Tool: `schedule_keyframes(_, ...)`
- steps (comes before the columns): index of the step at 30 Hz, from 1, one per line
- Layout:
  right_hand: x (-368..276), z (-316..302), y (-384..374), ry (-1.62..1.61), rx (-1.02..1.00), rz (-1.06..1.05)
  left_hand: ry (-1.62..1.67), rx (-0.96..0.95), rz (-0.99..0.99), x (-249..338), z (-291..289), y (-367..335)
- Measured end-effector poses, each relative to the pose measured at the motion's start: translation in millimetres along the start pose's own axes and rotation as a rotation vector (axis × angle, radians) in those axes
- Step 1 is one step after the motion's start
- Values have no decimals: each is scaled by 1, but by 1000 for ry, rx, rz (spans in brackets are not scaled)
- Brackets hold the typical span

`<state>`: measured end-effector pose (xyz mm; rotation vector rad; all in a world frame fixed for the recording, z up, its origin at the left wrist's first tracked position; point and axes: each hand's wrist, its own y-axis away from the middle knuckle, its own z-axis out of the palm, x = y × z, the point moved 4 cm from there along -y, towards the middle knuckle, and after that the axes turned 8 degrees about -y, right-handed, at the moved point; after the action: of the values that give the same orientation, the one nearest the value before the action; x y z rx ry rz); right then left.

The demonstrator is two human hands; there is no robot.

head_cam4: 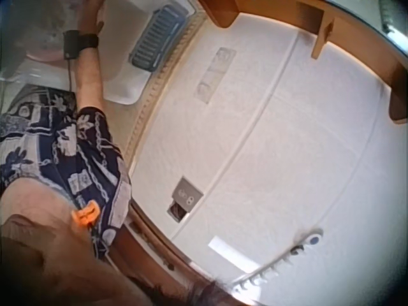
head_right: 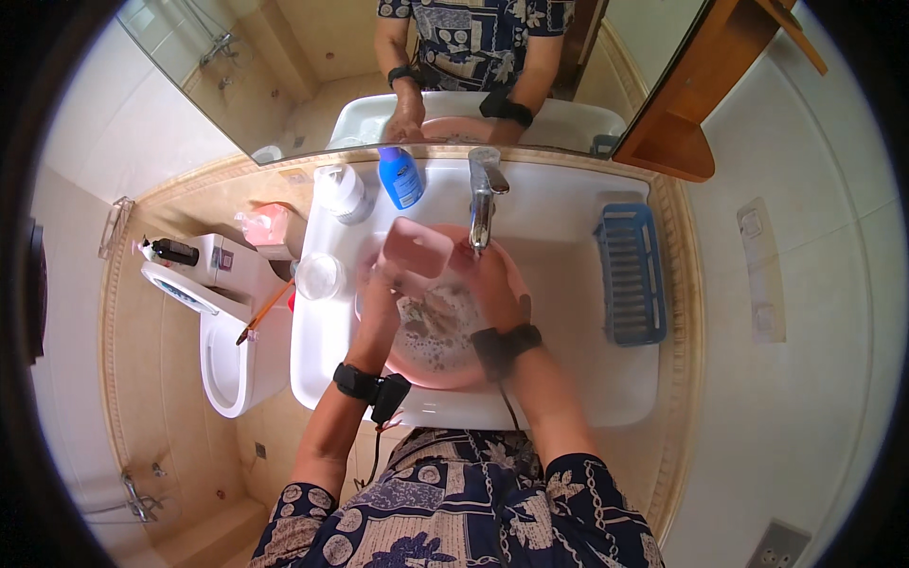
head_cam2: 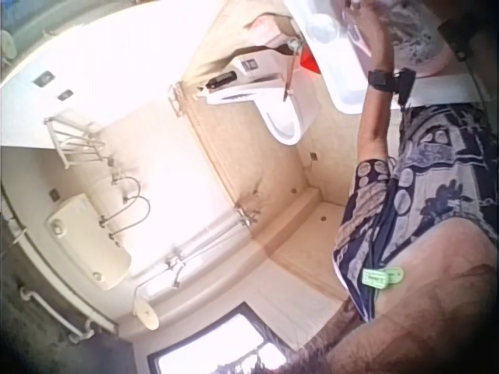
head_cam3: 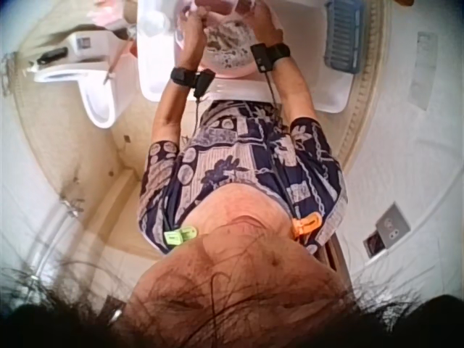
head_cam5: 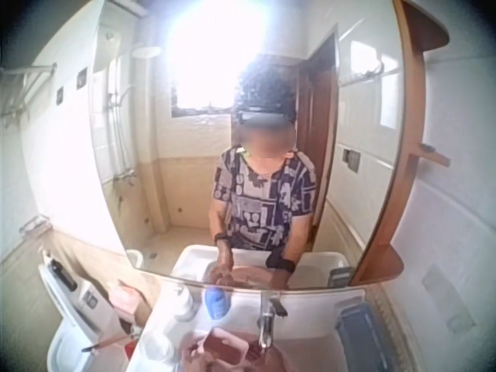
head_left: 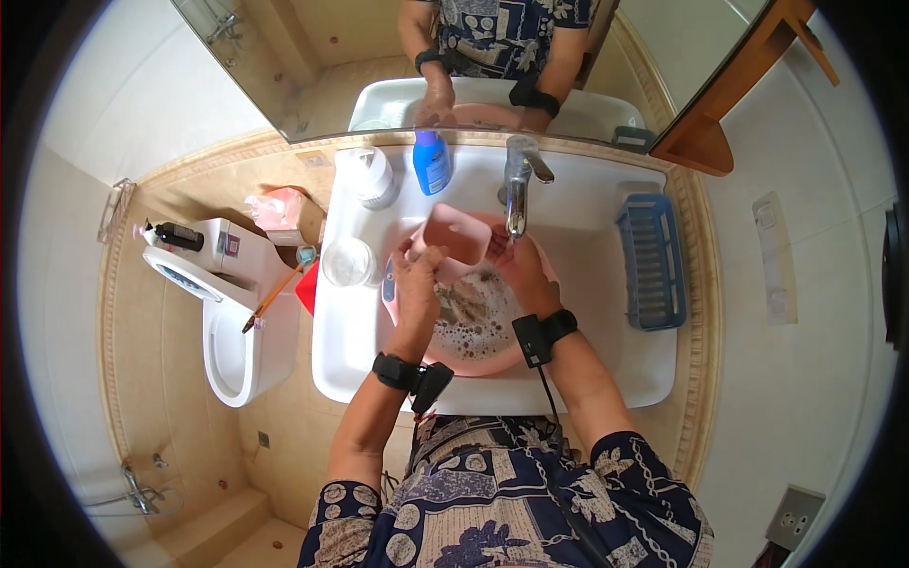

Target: The recorder scrubs the bathroom wall with a cloth, then washes a plastic cup and the cloth in a basin at the sink.

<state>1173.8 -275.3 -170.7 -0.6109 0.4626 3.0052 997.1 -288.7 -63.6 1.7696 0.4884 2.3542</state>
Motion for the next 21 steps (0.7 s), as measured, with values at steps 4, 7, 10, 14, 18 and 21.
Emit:
schedule_keyframes(4,-1,-5,-2,-3,34,65,-15,83,61,6,-3,-4)
schedule_keyframes(7,-7,-3,8,117,11,58,26,72,32,2,-4,-4)
schedule_keyframes(10,-24,19,36,187,-105,178,-16,48,-28,-14,-15,-8)
schedule_keyframes(14,-101,64,90,1064,59,-146,-139,-57,-23,-20,4,9)
schedule_keyframes(18,-132,58,99,1257,8,-214,-171,-391,-373,-42,20,19)
schedule_keyframes(21,-120,24,106,1152,69,28,-116,-665,-454,-51,40,25)
